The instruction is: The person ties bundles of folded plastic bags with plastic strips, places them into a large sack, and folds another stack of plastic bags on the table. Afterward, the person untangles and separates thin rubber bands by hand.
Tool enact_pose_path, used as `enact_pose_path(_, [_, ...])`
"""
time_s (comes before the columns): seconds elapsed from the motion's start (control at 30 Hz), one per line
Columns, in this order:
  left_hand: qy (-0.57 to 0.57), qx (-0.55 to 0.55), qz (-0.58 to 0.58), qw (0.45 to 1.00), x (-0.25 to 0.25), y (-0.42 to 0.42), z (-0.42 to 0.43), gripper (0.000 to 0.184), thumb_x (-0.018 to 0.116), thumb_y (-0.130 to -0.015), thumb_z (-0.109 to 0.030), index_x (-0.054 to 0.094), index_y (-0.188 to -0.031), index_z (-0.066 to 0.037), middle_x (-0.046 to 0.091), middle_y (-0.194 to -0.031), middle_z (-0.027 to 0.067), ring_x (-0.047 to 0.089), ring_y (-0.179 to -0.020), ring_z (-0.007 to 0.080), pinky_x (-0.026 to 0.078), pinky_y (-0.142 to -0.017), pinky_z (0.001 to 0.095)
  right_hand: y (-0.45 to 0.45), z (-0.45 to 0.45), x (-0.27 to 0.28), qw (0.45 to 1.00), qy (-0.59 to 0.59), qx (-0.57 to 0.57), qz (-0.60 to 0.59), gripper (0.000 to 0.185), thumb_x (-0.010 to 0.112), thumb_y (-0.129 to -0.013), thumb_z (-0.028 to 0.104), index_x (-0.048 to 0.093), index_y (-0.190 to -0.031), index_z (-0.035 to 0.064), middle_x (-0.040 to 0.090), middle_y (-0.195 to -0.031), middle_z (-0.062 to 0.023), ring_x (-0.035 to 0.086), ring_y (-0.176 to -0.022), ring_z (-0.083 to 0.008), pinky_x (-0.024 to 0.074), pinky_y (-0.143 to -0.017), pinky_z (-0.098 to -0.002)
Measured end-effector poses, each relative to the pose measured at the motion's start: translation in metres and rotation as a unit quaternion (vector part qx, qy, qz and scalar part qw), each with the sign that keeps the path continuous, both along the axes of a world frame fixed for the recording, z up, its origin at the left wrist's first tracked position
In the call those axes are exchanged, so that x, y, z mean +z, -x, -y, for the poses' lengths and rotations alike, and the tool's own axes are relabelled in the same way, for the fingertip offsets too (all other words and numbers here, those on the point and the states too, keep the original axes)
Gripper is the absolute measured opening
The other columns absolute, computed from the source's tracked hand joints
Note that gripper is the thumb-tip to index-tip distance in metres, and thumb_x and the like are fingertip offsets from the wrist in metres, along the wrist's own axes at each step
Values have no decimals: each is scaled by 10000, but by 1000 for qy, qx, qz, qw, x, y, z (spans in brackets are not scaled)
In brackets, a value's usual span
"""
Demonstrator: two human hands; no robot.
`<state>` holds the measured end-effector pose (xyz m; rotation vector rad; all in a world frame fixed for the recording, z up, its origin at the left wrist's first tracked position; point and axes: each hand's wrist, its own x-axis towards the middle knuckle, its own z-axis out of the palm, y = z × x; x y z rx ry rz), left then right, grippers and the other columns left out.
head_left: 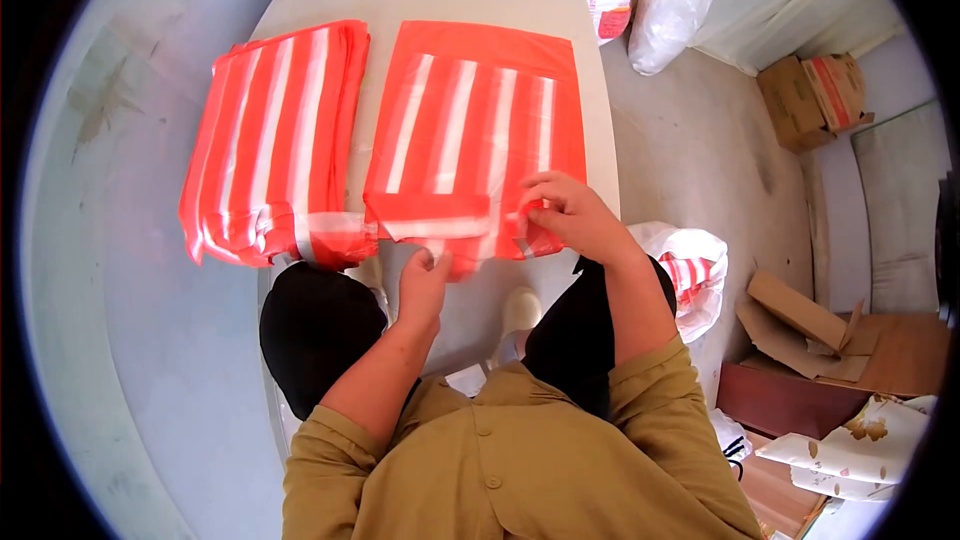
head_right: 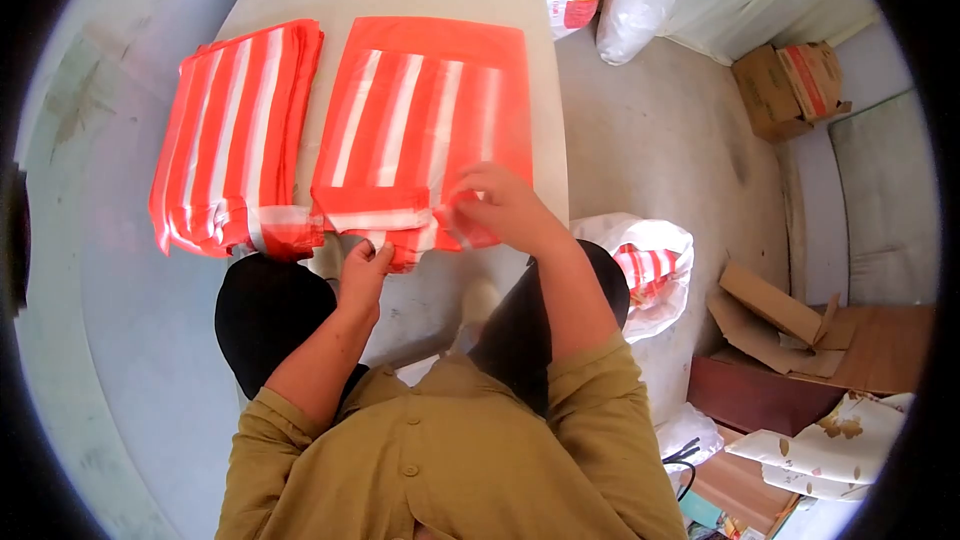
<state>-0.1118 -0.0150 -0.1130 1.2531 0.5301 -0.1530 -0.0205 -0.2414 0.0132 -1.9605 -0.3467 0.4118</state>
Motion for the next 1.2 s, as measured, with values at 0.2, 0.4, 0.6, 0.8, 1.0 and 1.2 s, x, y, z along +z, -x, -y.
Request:
enact_pose_path(0.2, [15, -5, -19, 1000, 4, -1, 0, 179, 639, -944, -140, 527, -831, -58, 546, -790, -12, 507, -734, 71, 422, -672, 258, -21, -37, -8, 988, 119, 82, -48, 172, 594, -919, 93, 656, -1063, 22, 666, -931, -84, 611, -851, -157, 493, -752, -305])
enact_pose_path(0.4, [20, -8, -26, 999, -11, -1, -2, 146, 634, -943, -133, 550, -857, -49, 595, -821, 11, 546, -746, 81, 440, -663, 259, -32, -59, -19, 987, 105, 120, -22, 207, 600, -906, 87, 653, -1095, 22, 673, -925, -91, 628, -867, -197, 498, -789, -324])
enact_pose_path(0.6, [39, -22, -35, 998, -6, -2, -2, 110, 585, -981, -112, 611, -1022, -13, 677, -956, 59, 644, -816, 120, 511, -728, 267, -28, -72, -45, 973, 152, 129, 116, 239, 622, -879, 82, 672, -1110, 49, 630, -1104, -82, 640, -977, -259, 517, -846, -347])
enact_pose_path(0.8, [47, -34, -23, 998, -12, 1, -4, 149, 570, -993, -136, 615, -1065, -13, 678, -965, 58, 653, -807, 135, 532, -733, 288, -16, -80, -48, 973, 189, 90, 99, 337, 640, -881, 171, 643, -1211, 105, 601, -1197, -56, 640, -1045, -243, 523, -869, -356])
enact_pose_path(1.0, [69, -46, -51, 995, 15, 4, -4, 164, 561, -1003, -178, 626, -1059, -39, 680, -952, 36, 650, -795, 120, 529, -724, 284, -11, -83, -56, 959, 215, 81, 168, 419, 665, -867, 216, 600, -1271, 124, 602, -1180, -62, 639, -1026, -254, 526, -848, -375])
enact_pose_path(1.2, [79, -60, -38, 994, 28, 6, -6, 175, 555, -1008, -217, 638, -1039, -66, 681, -935, 10, 643, -810, 104, 520, -757, 284, -12, -79, -53, 955, 225, 106, 161, 457, 677, -858, 213, 578, -1290, 104, 603, -1137, -74, 639, -1003, -267, 524, -837, -389])
